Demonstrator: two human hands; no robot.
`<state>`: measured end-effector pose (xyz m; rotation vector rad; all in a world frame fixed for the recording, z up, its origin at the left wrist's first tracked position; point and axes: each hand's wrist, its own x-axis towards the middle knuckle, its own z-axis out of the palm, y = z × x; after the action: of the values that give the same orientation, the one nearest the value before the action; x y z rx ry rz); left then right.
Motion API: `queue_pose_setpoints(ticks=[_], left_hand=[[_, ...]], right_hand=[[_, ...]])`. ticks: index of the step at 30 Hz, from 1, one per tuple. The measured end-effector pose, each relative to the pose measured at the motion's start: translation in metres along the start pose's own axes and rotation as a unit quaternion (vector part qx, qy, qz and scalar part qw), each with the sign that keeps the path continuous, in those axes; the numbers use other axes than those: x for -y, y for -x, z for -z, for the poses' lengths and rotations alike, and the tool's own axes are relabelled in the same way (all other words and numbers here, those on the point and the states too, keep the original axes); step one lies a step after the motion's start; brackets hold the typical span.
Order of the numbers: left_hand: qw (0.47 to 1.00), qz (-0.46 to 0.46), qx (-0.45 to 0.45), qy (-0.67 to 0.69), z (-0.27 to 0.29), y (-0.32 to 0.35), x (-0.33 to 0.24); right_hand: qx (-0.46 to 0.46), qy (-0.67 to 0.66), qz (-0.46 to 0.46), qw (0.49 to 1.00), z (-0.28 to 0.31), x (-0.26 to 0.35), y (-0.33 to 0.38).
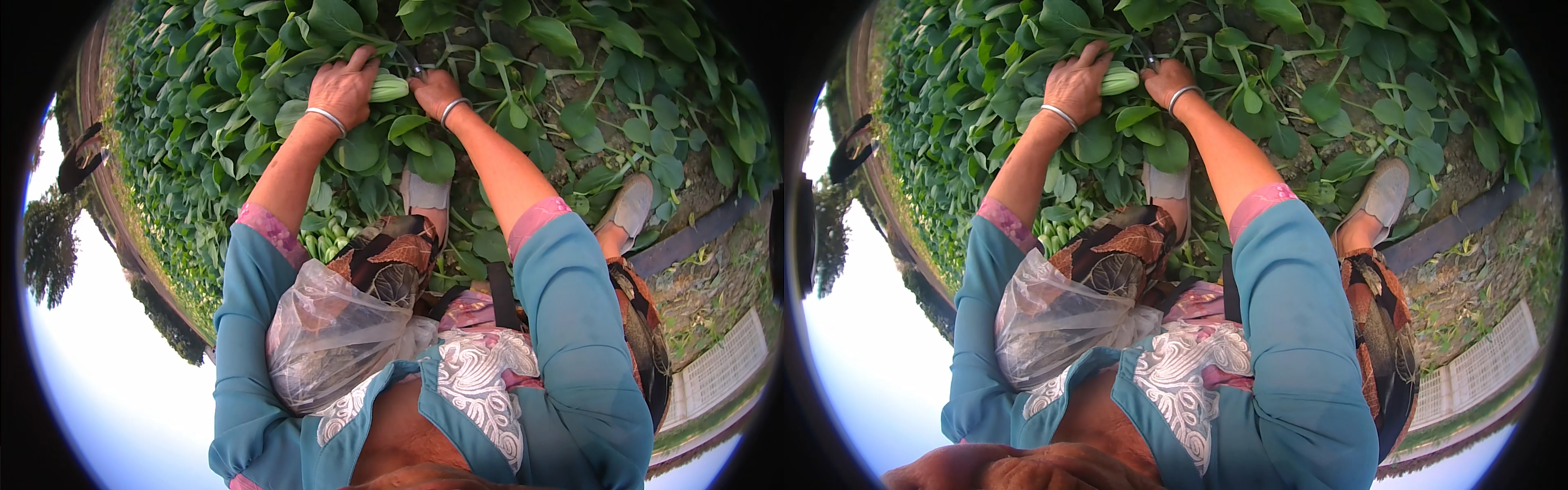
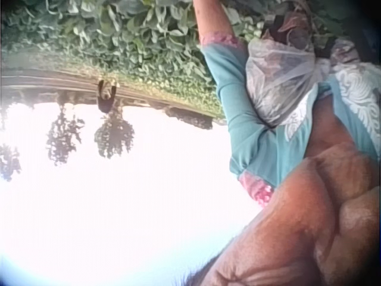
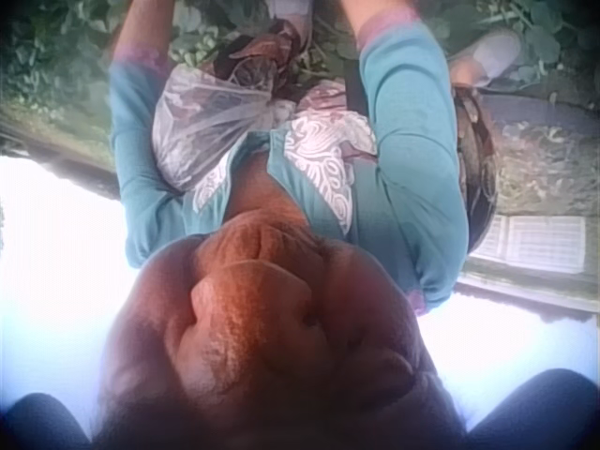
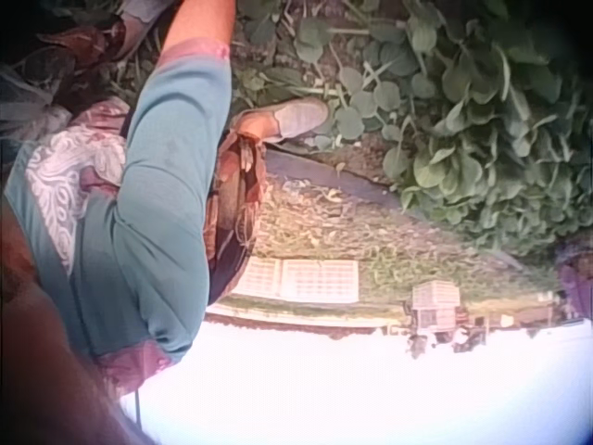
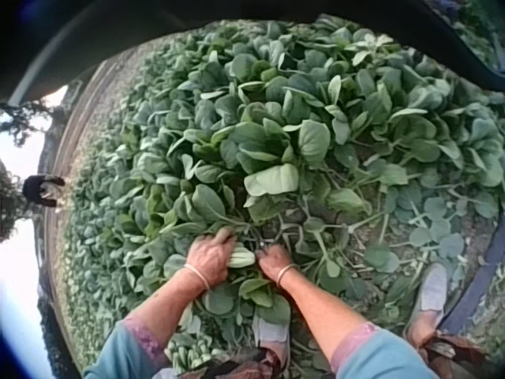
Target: The person harvests leafy green vegetables in a field using a knife to cut the stems. They gather the cut vegetables into a bunch in their left hand and place them into a plastic bag attached to their waist.
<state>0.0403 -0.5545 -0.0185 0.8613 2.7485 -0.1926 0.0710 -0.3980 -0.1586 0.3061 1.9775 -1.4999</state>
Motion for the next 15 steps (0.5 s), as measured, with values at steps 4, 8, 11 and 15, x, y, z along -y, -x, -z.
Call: queue_pose_setpoints(ticks=[4, 8, 11, 15], left_hand=[[1.0, 0.001, -0.002, -0.007, 0.001, 0.002, -0.001], [1.0, -0.002, -0.004, -0.009, 0.0, 0.004, -0.001], [1.0, -0.007, 0.003, -0.018, 0.002, 0.003, -0.003], [0.999, 0.011, 0.04, -0.028, 0.003, 0.002, -0.003]], right_hand=[[0.015, 0.08, -0.014, 0.997, 0.007, 0.022, 0.001], [0.006, 0.119, -0.037, 0.992, 0.016, 0.042, 0.014], [0.022, 0.119, -0.044, 0.992, 0.018, 0.041, 0.015], [0.048, 0.133, -0.043, 0.989, 0.021, 0.047, 0.006]])
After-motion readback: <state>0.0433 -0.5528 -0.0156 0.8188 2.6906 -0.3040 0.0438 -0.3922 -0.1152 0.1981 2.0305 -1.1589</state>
